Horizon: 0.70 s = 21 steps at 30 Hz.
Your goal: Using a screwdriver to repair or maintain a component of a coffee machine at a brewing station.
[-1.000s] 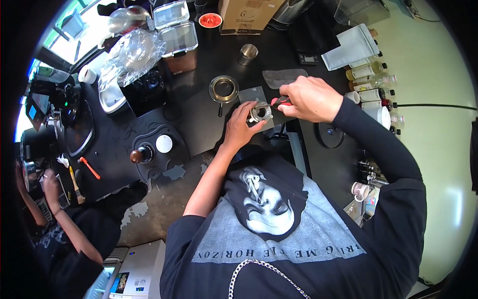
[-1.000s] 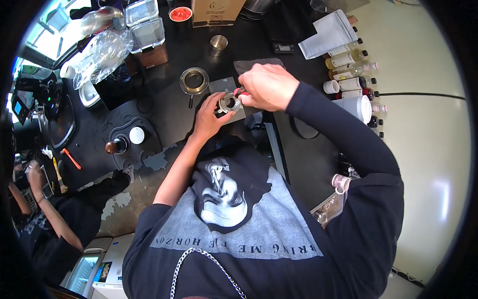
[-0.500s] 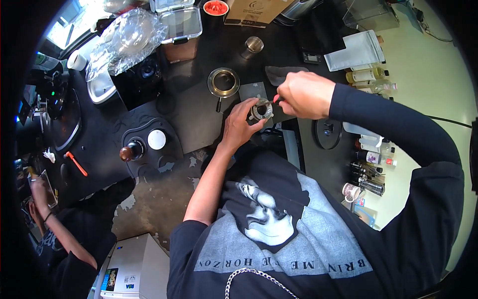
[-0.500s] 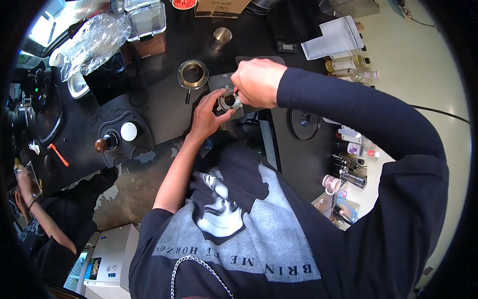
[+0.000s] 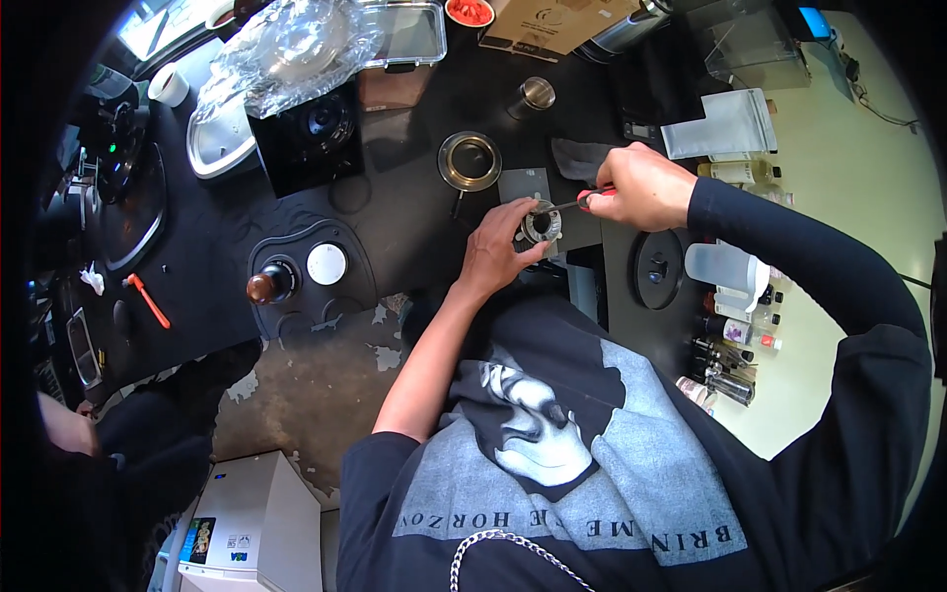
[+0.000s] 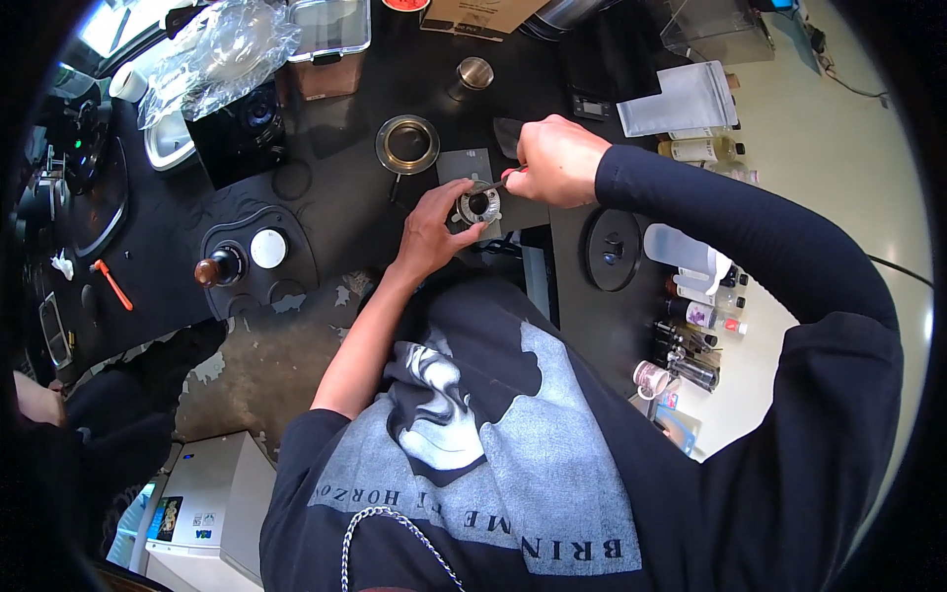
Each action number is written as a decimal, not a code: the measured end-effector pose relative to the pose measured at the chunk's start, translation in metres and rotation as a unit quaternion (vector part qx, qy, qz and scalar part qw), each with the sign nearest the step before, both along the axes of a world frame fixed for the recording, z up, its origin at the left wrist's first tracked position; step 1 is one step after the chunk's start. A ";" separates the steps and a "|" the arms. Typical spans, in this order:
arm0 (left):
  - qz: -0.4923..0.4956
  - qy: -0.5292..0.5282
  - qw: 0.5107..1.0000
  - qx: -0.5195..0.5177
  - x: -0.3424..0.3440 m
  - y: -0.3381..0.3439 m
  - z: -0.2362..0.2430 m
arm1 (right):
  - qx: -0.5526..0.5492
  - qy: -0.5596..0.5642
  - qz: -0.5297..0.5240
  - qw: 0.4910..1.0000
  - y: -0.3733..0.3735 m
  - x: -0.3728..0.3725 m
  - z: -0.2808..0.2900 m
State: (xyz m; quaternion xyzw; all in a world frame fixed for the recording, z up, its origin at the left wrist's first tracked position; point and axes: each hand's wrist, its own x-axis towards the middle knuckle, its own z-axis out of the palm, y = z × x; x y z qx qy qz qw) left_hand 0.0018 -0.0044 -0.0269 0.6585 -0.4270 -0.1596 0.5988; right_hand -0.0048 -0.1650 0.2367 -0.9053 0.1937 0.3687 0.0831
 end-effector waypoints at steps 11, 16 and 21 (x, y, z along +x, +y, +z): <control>-0.017 0.024 0.999 0.028 -0.001 0.001 -0.001 | -0.025 -0.053 0.068 0.996 0.003 -0.031 0.007; -0.009 0.011 0.999 0.032 -0.001 0.004 -0.001 | -0.096 -0.125 0.069 0.985 -0.002 -0.073 0.043; -0.011 0.007 1.000 0.022 -0.001 0.000 -0.004 | -0.089 -0.184 0.062 0.977 -0.009 -0.112 0.021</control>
